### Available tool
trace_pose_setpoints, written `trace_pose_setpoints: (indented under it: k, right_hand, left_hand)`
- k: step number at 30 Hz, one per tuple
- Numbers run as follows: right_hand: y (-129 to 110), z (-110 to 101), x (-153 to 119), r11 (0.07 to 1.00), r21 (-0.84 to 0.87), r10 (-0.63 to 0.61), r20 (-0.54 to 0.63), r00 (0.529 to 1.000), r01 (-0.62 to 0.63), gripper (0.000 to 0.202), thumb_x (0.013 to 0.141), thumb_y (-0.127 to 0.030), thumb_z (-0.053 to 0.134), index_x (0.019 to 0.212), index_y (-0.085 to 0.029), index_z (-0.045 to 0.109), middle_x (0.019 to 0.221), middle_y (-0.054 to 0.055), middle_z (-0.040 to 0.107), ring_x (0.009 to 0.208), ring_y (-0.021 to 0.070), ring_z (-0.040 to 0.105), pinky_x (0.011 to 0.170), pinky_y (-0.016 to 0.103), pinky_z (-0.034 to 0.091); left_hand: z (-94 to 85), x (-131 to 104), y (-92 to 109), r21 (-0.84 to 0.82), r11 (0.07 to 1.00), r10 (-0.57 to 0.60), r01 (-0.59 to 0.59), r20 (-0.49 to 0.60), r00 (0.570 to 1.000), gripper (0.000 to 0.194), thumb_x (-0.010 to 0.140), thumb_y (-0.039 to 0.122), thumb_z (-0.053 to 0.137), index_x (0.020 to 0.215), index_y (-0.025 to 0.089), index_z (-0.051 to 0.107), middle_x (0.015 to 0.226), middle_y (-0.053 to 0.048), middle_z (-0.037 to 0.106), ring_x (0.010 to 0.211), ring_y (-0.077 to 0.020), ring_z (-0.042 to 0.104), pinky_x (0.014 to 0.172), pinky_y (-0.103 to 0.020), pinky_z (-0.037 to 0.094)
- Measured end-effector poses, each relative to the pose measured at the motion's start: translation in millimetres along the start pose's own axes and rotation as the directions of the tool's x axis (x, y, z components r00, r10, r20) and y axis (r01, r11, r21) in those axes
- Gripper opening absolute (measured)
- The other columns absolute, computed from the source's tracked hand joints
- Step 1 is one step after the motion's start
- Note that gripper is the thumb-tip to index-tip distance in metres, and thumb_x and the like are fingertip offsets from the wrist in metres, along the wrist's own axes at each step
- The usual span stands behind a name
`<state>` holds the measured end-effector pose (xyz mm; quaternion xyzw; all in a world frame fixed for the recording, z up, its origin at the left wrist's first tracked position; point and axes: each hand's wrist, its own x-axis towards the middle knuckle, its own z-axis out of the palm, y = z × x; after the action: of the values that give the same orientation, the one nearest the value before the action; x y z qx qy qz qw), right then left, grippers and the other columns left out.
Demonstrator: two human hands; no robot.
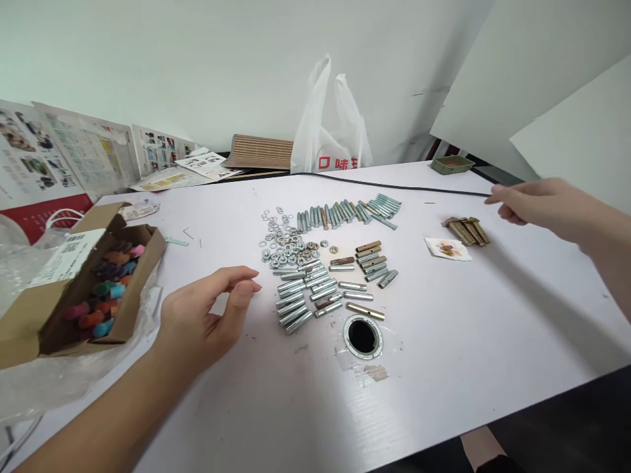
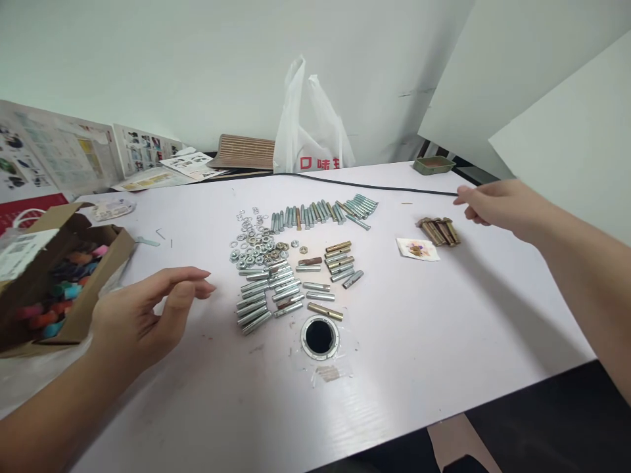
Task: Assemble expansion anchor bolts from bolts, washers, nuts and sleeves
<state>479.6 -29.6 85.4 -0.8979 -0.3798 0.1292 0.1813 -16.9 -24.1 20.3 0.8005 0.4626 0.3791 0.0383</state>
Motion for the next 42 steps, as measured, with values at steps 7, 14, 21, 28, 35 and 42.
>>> trace_pose_setpoints:
  k: [7, 14, 21, 28, 35, 42]
  right_hand:
    - [-111.8, 42.6, -120.4, 0.702, 0.056, -0.68, 0.352, 0.644, 0.71, 0.046, 0.088, -0.064, 0.052, 0.097, -0.021, 0.068, 0.065, 0.005, 0.062, 0.05, 0.0126, 0.047, 0.049, 0.031, 0.036]
    - [-188.4, 118.9, -136.1, 0.437, -0.03, -0.807, 0.429, 0.407, 0.899, 0.033, 0.085, -0.047, 0.058, 0.101, -0.02, 0.067, 0.095, 0.01, 0.07, 0.078, 0.025, 0.063, 0.062, 0.033, 0.043]
    - [-179.1, 134.2, -115.3, 0.452, -0.042, -0.787, 0.451, 0.421, 0.891, 0.027, 0.084, -0.042, 0.057, 0.096, -0.019, 0.068, 0.087, 0.006, 0.067, 0.075, 0.0203, 0.06, 0.064, 0.032, 0.042]
    - [-171.0, 134.6, -127.7, 0.346, 0.149, -0.835, 0.499, 0.232, 0.926, 0.029, 0.087, -0.049, 0.057, 0.093, -0.023, 0.069, 0.081, 0.002, 0.066, 0.071, 0.0167, 0.057, 0.063, 0.029, 0.038]
    - [-170.6, 112.1, -106.2, 0.399, 0.063, -0.836, 0.434, 0.335, 0.915, 0.033, 0.087, -0.051, 0.056, 0.094, -0.022, 0.07, 0.08, 0.003, 0.066, 0.069, 0.0169, 0.057, 0.061, 0.029, 0.038]
    - [-159.8, 116.7, -52.4, 0.593, -0.289, -0.688, 0.303, 0.66, 0.751, 0.028, 0.085, -0.043, 0.055, 0.089, -0.019, 0.067, 0.082, 0.007, 0.068, 0.073, 0.0206, 0.058, 0.06, 0.031, 0.038]
  left_hand:
    - [6.9, 8.5, -4.8, -0.006, 0.965, -0.264, 0.264, -0.059, 0.963, 0.019, 0.087, 0.03, 0.059, 0.104, 0.023, 0.065, 0.088, 0.0, 0.075, 0.077, -0.0158, 0.07, 0.057, -0.023, 0.049]
    - [10.3, 5.6, -16.8, 0.036, 0.932, -0.361, 0.36, 0.017, 0.932, 0.038, 0.082, 0.029, 0.061, 0.119, 0.021, 0.057, 0.145, -0.017, 0.038, 0.125, -0.0313, 0.053, 0.084, -0.043, 0.056]
    - [10.7, 4.8, -16.8, 0.002, 0.948, -0.318, 0.319, 0.089, 0.944, 0.034, 0.084, 0.026, 0.059, 0.117, 0.021, 0.056, 0.145, -0.015, 0.035, 0.115, -0.0291, 0.057, 0.09, -0.047, 0.054]
    - [18.9, 3.9, -17.2, 0.012, 0.967, -0.253, 0.256, 0.191, 0.948, 0.026, 0.085, 0.026, 0.057, 0.11, 0.021, 0.06, 0.129, -0.011, 0.048, 0.077, -0.0151, 0.06, 0.072, -0.037, 0.056]
    - [15.4, 5.2, -19.8, 0.0, 0.939, -0.335, 0.344, 0.235, 0.912, 0.026, 0.087, 0.033, 0.053, 0.109, 0.022, 0.062, 0.119, -0.006, 0.052, 0.055, -0.0064, 0.05, 0.062, -0.032, 0.053]
    - [14.3, 11.5, -14.7, 0.058, 0.884, -0.461, 0.464, 0.27, 0.845, 0.027, 0.084, 0.038, 0.054, 0.106, 0.025, 0.063, 0.118, -0.003, 0.05, 0.064, -0.0101, 0.054, 0.069, -0.033, 0.052]
